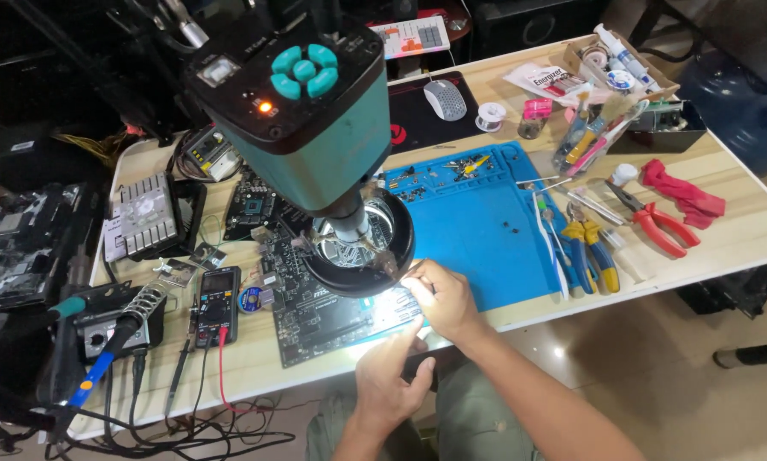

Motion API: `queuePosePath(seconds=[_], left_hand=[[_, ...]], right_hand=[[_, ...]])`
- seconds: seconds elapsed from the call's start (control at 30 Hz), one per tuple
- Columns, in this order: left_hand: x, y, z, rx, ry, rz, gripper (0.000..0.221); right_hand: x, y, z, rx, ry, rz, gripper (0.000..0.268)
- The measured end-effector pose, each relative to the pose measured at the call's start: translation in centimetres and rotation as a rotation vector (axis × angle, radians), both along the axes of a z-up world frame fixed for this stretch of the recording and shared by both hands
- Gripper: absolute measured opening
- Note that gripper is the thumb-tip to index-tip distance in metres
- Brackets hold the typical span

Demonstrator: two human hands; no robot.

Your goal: A technician uses tweezers and a syringe to place small electronic components and apply flux to a motherboard under a digital microscope.

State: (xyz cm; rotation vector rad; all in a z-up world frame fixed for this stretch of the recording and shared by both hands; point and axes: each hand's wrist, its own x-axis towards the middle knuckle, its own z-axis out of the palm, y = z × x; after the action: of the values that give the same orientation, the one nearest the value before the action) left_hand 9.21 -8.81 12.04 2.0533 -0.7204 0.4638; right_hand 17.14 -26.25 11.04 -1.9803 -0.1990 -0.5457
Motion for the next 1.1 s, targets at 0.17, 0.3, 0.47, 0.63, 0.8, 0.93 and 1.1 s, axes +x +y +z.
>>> queuePosePath(seconds=[0.17, 0.3, 0.47, 0.63, 0.8, 0.93, 1.1], left_hand=[[0.03, 0.07, 0.00, -0.002, 0.011, 0.006, 0.048], [0.08, 0.12, 0.01, -0.003, -0.010, -0.003, 0.048], [0.13, 0.12, -0.02, 0.006, -0.009, 0.003, 0.047], [0.17, 0.14, -0.04, 0.003, -0.015, -0.007, 0.046], [0.16, 0.12, -0.23, 0.000, -0.015, -0.008, 0.047], [0.17, 0.18, -0.31, 0.008, -0.001, -0.009, 0.046], [0.16, 0.18, -0.35, 0.010, 0.009, -0.004, 0.047]], right_hand=[[-0.10, -0.09, 0.24, 0.022, 0.007, 0.018, 0.008], [-0.03, -0.14, 0.09, 0.013, -0.039, 0.033, 0.007], [-0.12, -0.25, 0.08, 0.002, -0.024, 0.027, 0.005], [-0.17, -0.21, 0.21, 0.041, -0.065, 0.047, 0.008], [-0.25, -0.04, 0.24, 0.059, -0.010, 0.020, 0.007], [-0.30, -0.04, 0.36, 0.067, -0.021, 0.021, 0.008], [-0.19, -0.08, 0.28, 0.057, -0.055, 0.032, 0.008]])
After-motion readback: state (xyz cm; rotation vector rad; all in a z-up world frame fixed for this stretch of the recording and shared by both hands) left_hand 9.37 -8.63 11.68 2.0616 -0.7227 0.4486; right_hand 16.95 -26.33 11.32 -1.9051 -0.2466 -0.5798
